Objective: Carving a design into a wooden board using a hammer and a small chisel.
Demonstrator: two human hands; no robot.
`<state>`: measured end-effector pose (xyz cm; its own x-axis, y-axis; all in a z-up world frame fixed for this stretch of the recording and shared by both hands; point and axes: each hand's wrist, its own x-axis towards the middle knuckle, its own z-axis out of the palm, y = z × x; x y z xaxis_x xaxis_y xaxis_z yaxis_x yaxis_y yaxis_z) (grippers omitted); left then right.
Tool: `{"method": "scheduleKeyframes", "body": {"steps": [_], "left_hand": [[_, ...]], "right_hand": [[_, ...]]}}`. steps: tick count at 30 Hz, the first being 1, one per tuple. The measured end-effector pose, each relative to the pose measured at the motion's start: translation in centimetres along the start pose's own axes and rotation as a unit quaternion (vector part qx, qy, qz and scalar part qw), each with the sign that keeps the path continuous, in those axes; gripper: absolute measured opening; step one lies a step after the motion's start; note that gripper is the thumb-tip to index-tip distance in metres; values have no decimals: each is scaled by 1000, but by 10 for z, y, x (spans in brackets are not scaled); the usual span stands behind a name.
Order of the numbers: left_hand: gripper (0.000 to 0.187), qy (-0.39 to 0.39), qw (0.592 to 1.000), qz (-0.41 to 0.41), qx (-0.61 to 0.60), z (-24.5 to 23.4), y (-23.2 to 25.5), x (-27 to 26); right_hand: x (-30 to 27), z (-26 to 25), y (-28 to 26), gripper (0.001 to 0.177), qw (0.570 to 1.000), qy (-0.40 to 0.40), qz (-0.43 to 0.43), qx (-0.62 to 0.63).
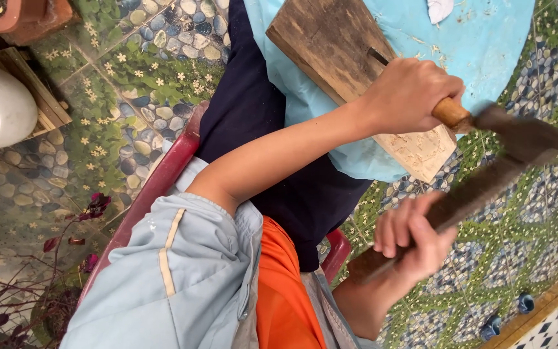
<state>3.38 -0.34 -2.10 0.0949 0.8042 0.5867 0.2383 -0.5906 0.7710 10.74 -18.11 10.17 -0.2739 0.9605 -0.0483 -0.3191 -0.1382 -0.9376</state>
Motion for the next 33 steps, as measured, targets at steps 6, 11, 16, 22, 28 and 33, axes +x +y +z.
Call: {"method": "scheduleKeyframes", "body": {"steps": [6,11,16,22,28,33], "left_hand": [[9,12,999,53,-5,0,-1,-3],[6,-44,997,65,29,8,-8,-3],[6,-65,990,92,80,8,-13,-7],[12,-57,996,30,58,13,-19,-23],[11,-81,984,117,103,3,-12,-26],[4,-80,981,136,113,9,-13,-20]], "right_hand": [[-15,10,25,16,996,76,-24,-43],[-20,18,42,10,993,86,-79,-10],[-25,4,49,5,991,66,-112,-36],[-37,-14,67,17,991,87,-103,-15],[-36,0,58,15,994,90,-45,-37],[-39,2,54,17,993,98,-59,-37]]}}
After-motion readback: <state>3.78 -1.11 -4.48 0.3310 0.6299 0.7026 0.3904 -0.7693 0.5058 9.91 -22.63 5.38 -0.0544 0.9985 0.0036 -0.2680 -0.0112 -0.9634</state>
